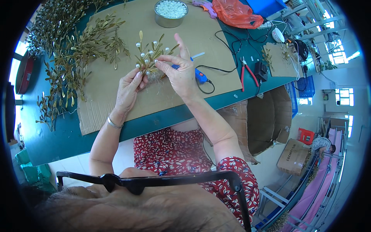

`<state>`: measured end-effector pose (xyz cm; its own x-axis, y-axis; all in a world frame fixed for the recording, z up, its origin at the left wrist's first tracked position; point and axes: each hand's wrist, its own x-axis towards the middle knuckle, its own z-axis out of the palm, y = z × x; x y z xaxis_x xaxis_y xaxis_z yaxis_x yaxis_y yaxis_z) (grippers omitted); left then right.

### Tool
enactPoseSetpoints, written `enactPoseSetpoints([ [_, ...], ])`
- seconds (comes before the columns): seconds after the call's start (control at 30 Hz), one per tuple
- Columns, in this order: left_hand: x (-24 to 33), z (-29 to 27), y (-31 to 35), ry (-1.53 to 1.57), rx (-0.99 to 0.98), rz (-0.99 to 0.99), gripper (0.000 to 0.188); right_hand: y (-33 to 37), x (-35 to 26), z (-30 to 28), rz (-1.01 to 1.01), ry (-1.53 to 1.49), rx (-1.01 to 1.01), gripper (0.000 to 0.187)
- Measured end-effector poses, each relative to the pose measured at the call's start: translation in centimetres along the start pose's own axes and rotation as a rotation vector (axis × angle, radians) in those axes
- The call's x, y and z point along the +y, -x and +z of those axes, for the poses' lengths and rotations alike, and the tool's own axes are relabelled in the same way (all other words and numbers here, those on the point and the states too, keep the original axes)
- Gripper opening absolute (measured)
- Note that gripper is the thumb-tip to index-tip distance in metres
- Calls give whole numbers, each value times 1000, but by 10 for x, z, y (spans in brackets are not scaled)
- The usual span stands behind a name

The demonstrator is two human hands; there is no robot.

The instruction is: The person applies hot glue to artificial leaf branches with a glue gun and attaches pearl beads onto the branches by hand.

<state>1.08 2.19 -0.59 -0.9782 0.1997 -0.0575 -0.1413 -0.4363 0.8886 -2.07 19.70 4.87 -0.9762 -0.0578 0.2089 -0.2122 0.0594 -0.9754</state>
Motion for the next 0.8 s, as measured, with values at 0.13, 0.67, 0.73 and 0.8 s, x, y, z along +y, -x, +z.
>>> enactPoseSetpoints([
  [0.13, 0, 0, -1, -8, -1, -7, 31, 1, 5, 5, -42, -8, 10, 16],
  [0.67, 2, 1, 0, -65, 17, -14, 32, 2, 5, 8, 5, -105, -9, 21],
  [0.73, 2, 0, 0, -77, 6, -18, 33, 3, 4, 8, 14, -138, -12, 21],
  [0.8, 2, 1, 0, -77, 6, -16, 34, 4, 2, 9, 38, -191, -9, 20],
])
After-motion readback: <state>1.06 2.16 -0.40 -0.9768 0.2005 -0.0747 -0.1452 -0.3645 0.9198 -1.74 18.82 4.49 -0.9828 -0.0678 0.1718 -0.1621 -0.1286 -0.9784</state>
